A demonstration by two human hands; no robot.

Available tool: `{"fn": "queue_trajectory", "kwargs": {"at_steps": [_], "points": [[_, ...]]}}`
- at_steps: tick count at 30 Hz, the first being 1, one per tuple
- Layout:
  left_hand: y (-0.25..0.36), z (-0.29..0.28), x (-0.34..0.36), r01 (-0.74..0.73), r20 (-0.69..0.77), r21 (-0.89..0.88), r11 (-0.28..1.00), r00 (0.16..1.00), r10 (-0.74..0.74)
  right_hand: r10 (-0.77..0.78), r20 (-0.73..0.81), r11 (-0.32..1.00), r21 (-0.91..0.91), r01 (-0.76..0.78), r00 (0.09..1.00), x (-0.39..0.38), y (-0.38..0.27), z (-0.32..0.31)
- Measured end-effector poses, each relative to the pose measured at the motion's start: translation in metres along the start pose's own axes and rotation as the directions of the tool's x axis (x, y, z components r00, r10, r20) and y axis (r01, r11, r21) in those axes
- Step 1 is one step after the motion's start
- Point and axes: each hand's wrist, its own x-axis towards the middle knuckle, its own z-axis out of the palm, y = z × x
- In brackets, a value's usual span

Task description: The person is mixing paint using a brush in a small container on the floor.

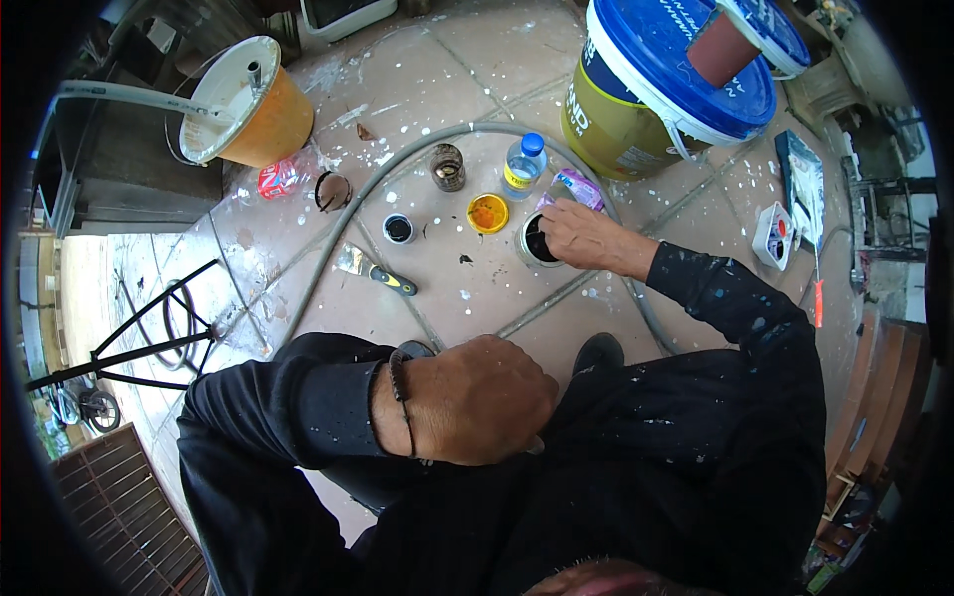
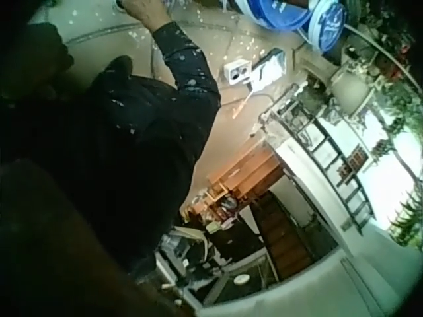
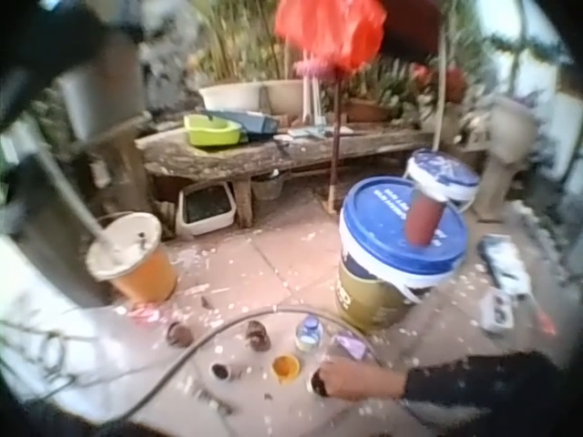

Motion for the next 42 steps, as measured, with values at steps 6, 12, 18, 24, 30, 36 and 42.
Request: {"fn": "queue_trajectory", "kwargs": {"at_steps": [6, 12, 18, 24, 30, 36, 42], "points": [[0.002, -0.004, 0.004, 0.032, 0.04, -0.027, 0.999, 0.999, -0.031, 0.213, 0.227, 0.863, 0.413, -0.292, 0.95, 0.013, 0.004, -0.018], [0.002, -0.004, 0.001, 0.043, 0.043, -0.01, 0.999, 0.998, -0.042, 0.158, 0.19, 0.983, 0.065, -0.173, 0.969, 0.009, 0.002, -0.02], [0.004, -0.003, 0.003, 0.066, -0.03, 0.015, 0.998, 0.997, -0.065, 0.296, 0.051, 0.872, 0.394, -0.291, 0.954, 0.012, -0.001, -0.015], [0.0, 0.003, 0.001, 0.052, -0.059, -0.013, 0.999, 0.997, -0.053, 0.114, 0.275, 0.97, 0.177, -0.167, 0.955, 0.005, 0.001, -0.018], [0.003, 0.0, 0.002, 0.065, -0.048, 0.003, 0.998, 0.997, -0.064, 0.265, -0.024, 0.914, 0.325, -0.243, 0.964, 0.011, 0.002, -0.013], [0.001, 0.003, 0.0, 0.043, -0.068, -0.025, 0.999, 0.997, -0.044, 0.111, 0.207, 0.973, 0.175, -0.149, 0.972, 0.002, -0.003, -0.018], [0.001, -0.003, 0.003, 0.029, 0.035, -0.001, 1.0, 0.999, -0.029, 0.181, -0.06, 0.951, 0.265, -0.159, 0.982, 0.008, 0.008, -0.012]]}}
